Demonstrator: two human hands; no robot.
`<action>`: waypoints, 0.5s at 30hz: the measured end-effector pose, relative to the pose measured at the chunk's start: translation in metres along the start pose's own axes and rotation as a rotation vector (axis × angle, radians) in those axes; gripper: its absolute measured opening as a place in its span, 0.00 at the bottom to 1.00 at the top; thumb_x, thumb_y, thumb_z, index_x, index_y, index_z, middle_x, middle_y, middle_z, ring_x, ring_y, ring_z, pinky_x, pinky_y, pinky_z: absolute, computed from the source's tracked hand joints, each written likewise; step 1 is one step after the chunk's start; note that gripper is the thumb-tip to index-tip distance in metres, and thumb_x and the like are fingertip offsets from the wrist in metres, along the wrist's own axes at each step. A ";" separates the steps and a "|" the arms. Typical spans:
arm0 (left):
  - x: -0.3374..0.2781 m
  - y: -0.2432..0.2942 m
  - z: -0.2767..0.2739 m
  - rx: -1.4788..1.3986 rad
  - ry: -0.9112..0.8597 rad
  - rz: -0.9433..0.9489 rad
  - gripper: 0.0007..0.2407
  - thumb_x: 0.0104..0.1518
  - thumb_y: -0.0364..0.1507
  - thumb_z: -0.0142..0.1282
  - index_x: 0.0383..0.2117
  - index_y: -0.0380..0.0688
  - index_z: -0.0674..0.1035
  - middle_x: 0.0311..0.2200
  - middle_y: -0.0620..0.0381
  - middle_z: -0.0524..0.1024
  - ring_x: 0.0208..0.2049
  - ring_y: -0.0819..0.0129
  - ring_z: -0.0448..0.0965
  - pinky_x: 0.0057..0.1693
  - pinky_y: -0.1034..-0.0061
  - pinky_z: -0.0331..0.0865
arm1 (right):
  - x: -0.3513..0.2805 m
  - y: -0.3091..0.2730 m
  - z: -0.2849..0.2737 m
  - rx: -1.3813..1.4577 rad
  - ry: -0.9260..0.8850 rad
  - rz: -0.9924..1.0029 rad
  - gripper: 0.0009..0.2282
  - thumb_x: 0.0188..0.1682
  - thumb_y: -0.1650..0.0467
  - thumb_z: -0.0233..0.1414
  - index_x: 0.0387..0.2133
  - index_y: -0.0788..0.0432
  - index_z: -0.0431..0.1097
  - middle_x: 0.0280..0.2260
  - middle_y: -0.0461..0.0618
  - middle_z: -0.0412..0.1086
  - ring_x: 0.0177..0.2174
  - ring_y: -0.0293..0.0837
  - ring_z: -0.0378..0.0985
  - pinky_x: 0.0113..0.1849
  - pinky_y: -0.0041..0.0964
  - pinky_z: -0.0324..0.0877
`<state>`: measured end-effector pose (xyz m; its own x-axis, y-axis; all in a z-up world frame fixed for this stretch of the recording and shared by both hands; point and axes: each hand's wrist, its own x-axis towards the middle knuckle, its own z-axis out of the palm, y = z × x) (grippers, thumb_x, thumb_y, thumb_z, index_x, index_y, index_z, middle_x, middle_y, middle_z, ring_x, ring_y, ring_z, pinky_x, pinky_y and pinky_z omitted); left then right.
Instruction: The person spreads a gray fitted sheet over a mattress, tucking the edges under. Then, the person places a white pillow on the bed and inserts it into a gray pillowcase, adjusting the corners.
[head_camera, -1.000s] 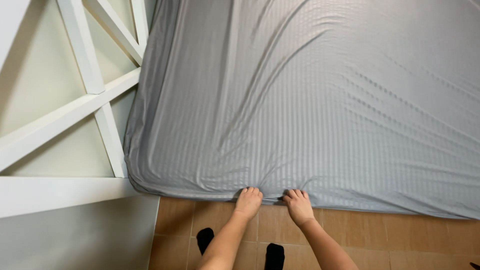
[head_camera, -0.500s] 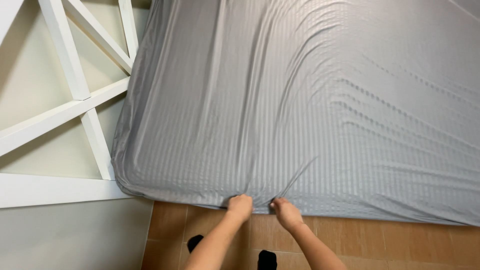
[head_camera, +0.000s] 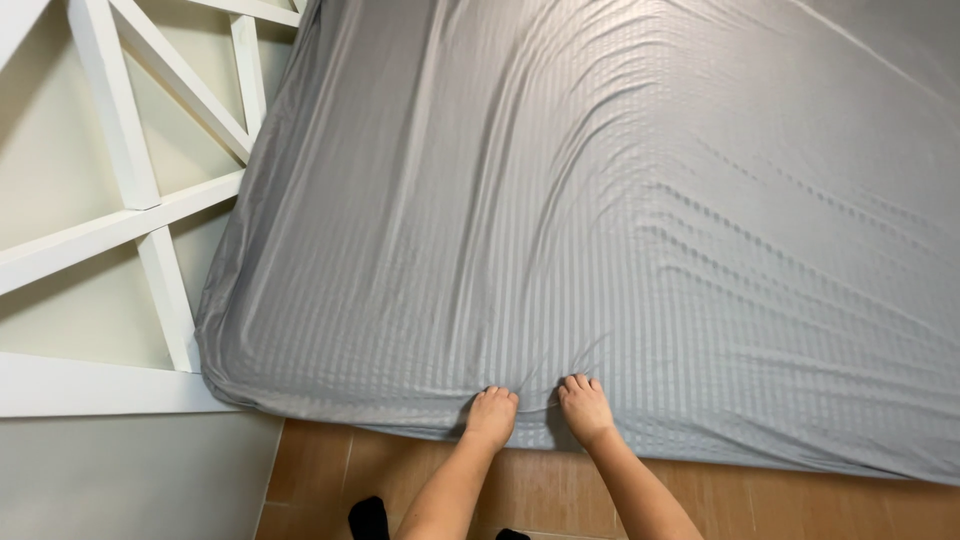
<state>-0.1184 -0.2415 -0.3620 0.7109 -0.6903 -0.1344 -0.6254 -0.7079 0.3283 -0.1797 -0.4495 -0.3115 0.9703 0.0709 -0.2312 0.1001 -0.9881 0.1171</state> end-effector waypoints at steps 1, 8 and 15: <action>-0.001 -0.002 0.002 0.003 0.002 0.000 0.06 0.56 0.23 0.50 0.35 0.44 0.80 0.40 0.53 0.77 0.49 0.56 0.74 0.55 0.62 0.68 | 0.001 0.001 0.019 0.000 0.003 0.000 0.09 0.47 0.71 0.49 0.40 0.54 0.72 0.43 0.47 0.70 0.49 0.48 0.69 0.48 0.44 0.64; -0.029 0.030 -0.039 0.050 -0.406 -0.213 0.12 0.61 0.26 0.50 0.49 0.45 0.80 0.56 0.51 0.69 0.62 0.53 0.64 0.62 0.34 0.56 | -0.024 0.001 0.049 0.220 -0.290 0.103 0.09 0.52 0.71 0.49 0.44 0.52 0.72 0.48 0.49 0.71 0.52 0.52 0.70 0.50 0.50 0.68; -0.105 0.065 -0.090 -0.178 -0.562 -0.421 0.18 0.61 0.34 0.57 0.56 0.46 0.76 0.57 0.49 0.70 0.62 0.49 0.68 0.66 0.30 0.51 | -0.088 -0.010 0.077 0.568 -0.506 0.044 0.11 0.55 0.63 0.52 0.49 0.49 0.72 0.54 0.53 0.67 0.55 0.56 0.68 0.55 0.52 0.66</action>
<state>-0.2051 -0.2014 -0.2421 0.5769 -0.3710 -0.7277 -0.2395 -0.9286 0.2836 -0.2828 -0.4561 -0.3672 0.7381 0.0938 -0.6681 -0.1974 -0.9169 -0.3468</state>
